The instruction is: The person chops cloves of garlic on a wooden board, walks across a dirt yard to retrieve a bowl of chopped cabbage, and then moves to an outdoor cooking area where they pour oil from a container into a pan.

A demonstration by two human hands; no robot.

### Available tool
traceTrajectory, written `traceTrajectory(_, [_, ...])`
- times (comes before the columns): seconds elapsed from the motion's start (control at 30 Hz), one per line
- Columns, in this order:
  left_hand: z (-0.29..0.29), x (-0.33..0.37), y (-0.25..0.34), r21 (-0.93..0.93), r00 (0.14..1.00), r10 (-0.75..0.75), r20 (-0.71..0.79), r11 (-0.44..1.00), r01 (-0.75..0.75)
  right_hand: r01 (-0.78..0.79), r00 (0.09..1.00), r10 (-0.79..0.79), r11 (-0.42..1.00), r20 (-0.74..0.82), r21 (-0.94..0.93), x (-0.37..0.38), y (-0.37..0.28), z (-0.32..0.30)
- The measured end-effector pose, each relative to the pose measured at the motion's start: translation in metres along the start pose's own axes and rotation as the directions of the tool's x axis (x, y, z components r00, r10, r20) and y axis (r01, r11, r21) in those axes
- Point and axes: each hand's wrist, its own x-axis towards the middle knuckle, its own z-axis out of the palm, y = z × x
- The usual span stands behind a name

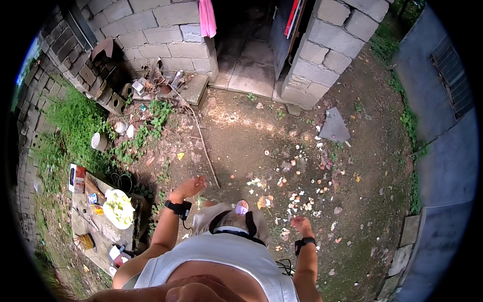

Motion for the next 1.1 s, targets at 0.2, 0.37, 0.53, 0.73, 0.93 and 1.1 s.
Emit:
traceTrajectory(0.2, [-0.053,0.127,0.058,0.041,0.979,0.140,-0.151,0.990,-0.135,0.050,0.876,-0.479,-0.029,0.057,-0.998,0.053,-0.203,0.110])
traceTrajectory(0.37, [-0.126,0.242,0.075,0.108,0.994,0.030,0.105,0.993,-0.042,0.390,0.917,-0.294,0.517,0.269,-0.762,0.098,-0.368,0.235])
traceTrajectory(0.53, [-0.216,0.365,0.030,0.117,0.998,0.001,-0.068,0.993,0.007,0.388,0.910,-0.261,0.812,0.322,-0.437,0.187,-0.505,0.311])
traceTrajectory(0.73, [-0.371,0.502,0.101,0.172,0.992,-0.036,-0.124,0.983,0.057,0.168,0.957,-0.275,0.257,0.095,-0.952,0.350,-0.588,0.338])
traceTrajectory(0.93, [-0.463,0.674,0.152,0.221,0.993,0.114,-0.023,0.969,-0.107,0.378,0.896,-0.384,0.397,0.222,-0.836,0.497,-0.686,0.330])
traceTrajectory(1.1, [-0.529,0.829,0.165,0.138,0.989,0.148,0.027,0.979,-0.150,0.321,0.926,-0.293,0.277,0.238,-0.906,0.617,-0.817,0.404])
